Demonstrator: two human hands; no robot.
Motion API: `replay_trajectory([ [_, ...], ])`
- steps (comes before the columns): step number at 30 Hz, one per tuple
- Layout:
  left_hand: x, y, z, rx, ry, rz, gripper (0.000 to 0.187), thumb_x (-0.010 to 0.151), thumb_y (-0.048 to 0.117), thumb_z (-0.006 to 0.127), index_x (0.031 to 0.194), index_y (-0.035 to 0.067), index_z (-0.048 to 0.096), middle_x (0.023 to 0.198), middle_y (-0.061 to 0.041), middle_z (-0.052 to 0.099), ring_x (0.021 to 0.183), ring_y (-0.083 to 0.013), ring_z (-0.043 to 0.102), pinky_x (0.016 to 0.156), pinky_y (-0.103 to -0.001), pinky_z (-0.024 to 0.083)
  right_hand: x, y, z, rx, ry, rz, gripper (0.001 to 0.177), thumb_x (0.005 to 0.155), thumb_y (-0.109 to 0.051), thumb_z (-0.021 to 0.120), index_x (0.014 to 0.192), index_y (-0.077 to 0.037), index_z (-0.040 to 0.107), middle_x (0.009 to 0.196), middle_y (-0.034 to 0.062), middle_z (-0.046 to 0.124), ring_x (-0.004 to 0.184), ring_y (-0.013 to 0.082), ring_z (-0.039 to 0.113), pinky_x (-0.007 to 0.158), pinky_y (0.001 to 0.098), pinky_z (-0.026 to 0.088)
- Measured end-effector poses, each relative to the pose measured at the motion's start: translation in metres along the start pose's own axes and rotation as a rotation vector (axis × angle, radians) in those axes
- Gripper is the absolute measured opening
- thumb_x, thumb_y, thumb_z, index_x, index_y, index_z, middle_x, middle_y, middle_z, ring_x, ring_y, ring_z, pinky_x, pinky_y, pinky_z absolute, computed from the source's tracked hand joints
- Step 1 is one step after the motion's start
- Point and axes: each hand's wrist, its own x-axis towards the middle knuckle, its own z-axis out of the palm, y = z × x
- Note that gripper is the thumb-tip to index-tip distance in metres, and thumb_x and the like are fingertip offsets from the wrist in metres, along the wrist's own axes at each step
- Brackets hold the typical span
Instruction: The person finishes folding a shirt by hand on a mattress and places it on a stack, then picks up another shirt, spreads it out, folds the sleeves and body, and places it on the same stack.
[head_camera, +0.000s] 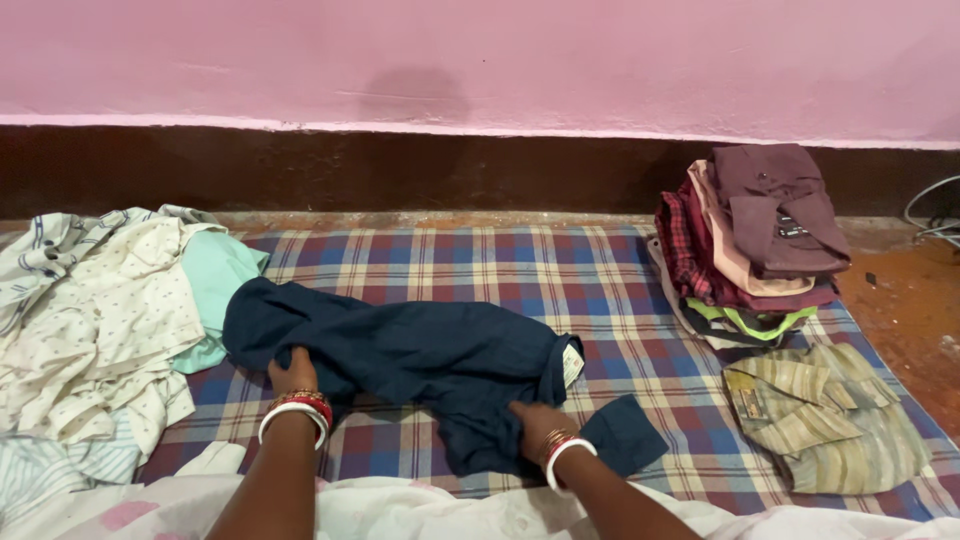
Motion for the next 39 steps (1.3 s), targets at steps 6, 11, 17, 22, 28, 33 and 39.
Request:
replay_trajectory([
  [6,-0.038,0.028,-0.010,0.210,-0.058,0.406,0.046,0.092,0.040,0.067,0.130,0.015,0.071,0.133,-0.018,0.069,0.125,-0.0392,0.064,0.106,-0.047,0.049,0.023,0.065,-0.053,0.564,0.710,0.447,0.051,0.079,0.001,0.061,0.126,-0.016,0.070,0.127,0.0200,0.067,0.116,0.0415,0.065,0.100,0.0489,0.052],
  [11,-0.090,0.043,0.005,0.550,-0.363,0.560,0.043,0.089,0.034,0.069,0.129,0.021,0.069,0.129,-0.016,0.068,0.121,-0.0386,0.064,0.103,-0.044,0.050,0.048,0.157,-0.081,0.698,1.107,0.568,0.044,0.083,-0.001,0.059,0.124,-0.012,0.072,0.121,0.0272,0.067,0.110,0.0446,0.065,0.100,0.0495,0.051],
  [17,-0.093,0.030,0.031,0.795,-0.585,0.699,0.040,0.092,0.034,0.064,0.129,0.020,0.070,0.133,-0.015,0.067,0.120,-0.0386,0.065,0.105,-0.044,0.050,0.017,0.148,-0.076,0.570,0.876,0.640,0.044,0.083,-0.010,0.067,0.127,-0.018,0.068,0.133,0.0211,0.061,0.123,0.0446,0.057,0.108,0.0499,0.048],
  [22,-0.144,0.024,0.018,1.404,-0.932,0.686,0.055,0.085,0.045,0.075,0.136,0.030,0.064,0.145,-0.008,0.060,0.132,-0.0311,0.058,0.114,-0.041,0.045,-0.008,0.084,-0.066,0.128,0.851,0.467,0.068,0.074,-0.011,0.075,0.139,-0.022,0.059,0.150,0.0172,0.048,0.136,0.0386,0.046,0.112,0.0501,0.041],
  [28,-0.191,0.039,-0.001,1.424,-0.693,0.885,0.083,0.080,0.039,0.084,0.152,0.037,0.043,0.164,-0.005,0.032,0.144,-0.0302,0.040,0.116,-0.045,0.038,0.000,0.017,-0.062,-0.140,0.374,0.033,0.070,0.079,-0.016,0.074,0.143,-0.028,0.047,0.158,0.0020,0.036,0.149,0.0262,0.027,0.121,0.0560,0.022],
  [33,-0.170,0.028,-0.008,1.510,-0.649,0.840,0.094,0.082,0.046,0.085,0.157,0.040,0.030,0.162,-0.005,0.030,0.145,-0.0262,0.034,0.114,-0.048,0.034,0.011,0.034,-0.066,-0.302,0.275,0.056,0.073,0.084,-0.009,0.068,0.150,-0.030,0.043,0.163,0.0038,0.034,0.150,0.0282,0.020,0.117,0.0635,0.015],
  [39,-0.144,0.013,-0.008,1.478,-0.475,1.022,0.059,0.091,0.020,0.066,0.148,0.026,0.051,0.139,0.001,0.061,0.135,-0.0225,0.047,0.108,-0.042,0.040,0.035,0.052,-0.088,-0.445,0.122,0.041,0.054,0.090,-0.012,0.064,0.141,-0.024,0.054,0.132,0.0073,0.060,0.132,0.0261,0.052,0.123,0.0520,0.025],
])
